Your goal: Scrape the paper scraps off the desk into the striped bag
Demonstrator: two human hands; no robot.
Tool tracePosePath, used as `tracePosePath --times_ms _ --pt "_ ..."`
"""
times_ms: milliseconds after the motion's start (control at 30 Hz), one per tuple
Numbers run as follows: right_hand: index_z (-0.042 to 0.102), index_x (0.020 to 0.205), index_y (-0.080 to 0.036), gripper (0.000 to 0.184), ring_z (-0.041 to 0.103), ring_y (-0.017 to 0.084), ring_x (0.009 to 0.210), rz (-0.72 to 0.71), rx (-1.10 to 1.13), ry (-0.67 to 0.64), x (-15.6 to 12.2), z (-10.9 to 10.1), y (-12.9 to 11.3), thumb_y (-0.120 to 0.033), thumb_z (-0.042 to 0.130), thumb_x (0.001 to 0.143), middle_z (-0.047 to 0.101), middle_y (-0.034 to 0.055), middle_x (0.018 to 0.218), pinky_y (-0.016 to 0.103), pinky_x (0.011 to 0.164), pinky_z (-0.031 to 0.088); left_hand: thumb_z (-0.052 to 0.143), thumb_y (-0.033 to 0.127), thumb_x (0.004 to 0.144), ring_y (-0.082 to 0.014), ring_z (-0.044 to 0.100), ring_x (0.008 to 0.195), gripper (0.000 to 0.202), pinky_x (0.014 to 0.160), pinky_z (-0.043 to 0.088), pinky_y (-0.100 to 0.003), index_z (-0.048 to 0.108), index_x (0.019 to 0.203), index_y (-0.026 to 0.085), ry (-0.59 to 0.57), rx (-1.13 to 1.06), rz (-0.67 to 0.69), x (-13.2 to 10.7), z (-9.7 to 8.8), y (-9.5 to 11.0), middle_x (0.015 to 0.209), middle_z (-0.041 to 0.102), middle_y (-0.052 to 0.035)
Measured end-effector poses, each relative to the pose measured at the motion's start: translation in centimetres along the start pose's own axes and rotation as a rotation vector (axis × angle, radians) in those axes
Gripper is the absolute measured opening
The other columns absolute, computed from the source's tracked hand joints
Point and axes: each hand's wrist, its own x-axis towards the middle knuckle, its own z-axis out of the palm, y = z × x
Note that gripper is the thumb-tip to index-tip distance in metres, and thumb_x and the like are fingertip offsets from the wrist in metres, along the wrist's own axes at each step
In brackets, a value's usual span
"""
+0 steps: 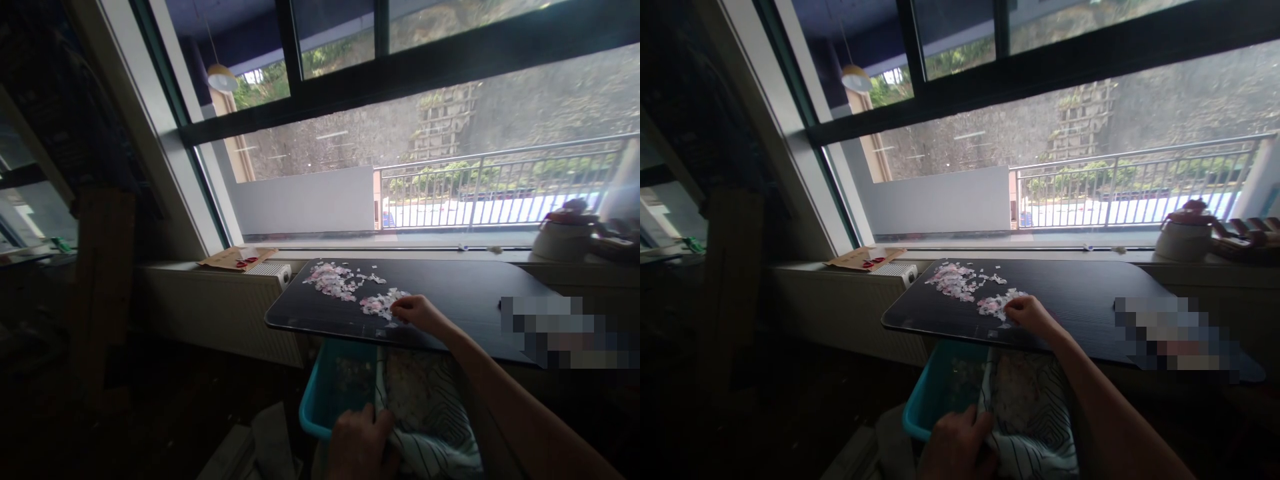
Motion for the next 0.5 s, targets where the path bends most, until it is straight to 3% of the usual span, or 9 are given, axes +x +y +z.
tracePosePath --times_ms 200,333,400,500 --pt "0.072 0.077 -0.013 0.031 0.055 0.013 0.056 -0.038 -0.135 -0.009 0.5 0.2 -1.2 -0.04 0.06 0.069 0.063 0.0015 0.059 0.024 0.052 0.041 0.054 0.032 0.077 -0.0264 0.059 0.083 0.026 0.071 0.042 -0.035 0.056 0.101 0.022 -0.016 -0.014 -0.008 -0.1 -0.1 -0.1 0.094 0.061 -0.0064" --pt "0.07 0.086 -0.015 0.028 0.058 0.015 0.062 -0.071 -0.233 0.014 0.0 -1.2 -1.3 -0.034 0.057 0.07 0.067 0.0028 0.068 0.025 0.057 0.042 0.055 0.033 0.077 -0.0263 0.059 0.083 0.026 0.071 0.042 -0.036 0.056 0.101 0.022 0.008 -0.028 -0.001 -0.2 0.0 -0.1 0.095 0.061 -0.0061" --pt "0.069 0.09 -0.016 0.029 0.061 0.017 0.068 -0.061 -0.351 0.045 -0.8 -2.4 -1.3 -0.033 0.054 0.073 0.068 0.0043 0.075 0.026 0.061 0.043 0.055 0.033 0.077 -0.0261 0.059 0.083 0.025 0.071 0.042 -0.036 0.056 0.1 0.023 0.032 -0.033 -0.004 -0.3 0.2 0.0 0.095 0.061 -0.0057" --pt "0.068 0.1 -0.018 0.035 0.061 0.023 0.081 0.071 -0.663 0.145 -2.3 -4.1 -1.5 -0.039 0.05 0.078 0.069 0.0078 0.089 0.031 0.067 0.042 0.055 0.034 0.079 -0.0255 0.058 0.083 0.023 0.072 0.042 -0.035 0.056 0.1 0.023 0.048 -0.042 -0.012 -0.3 0.3 0.1 0.094 0.06 -0.0052"
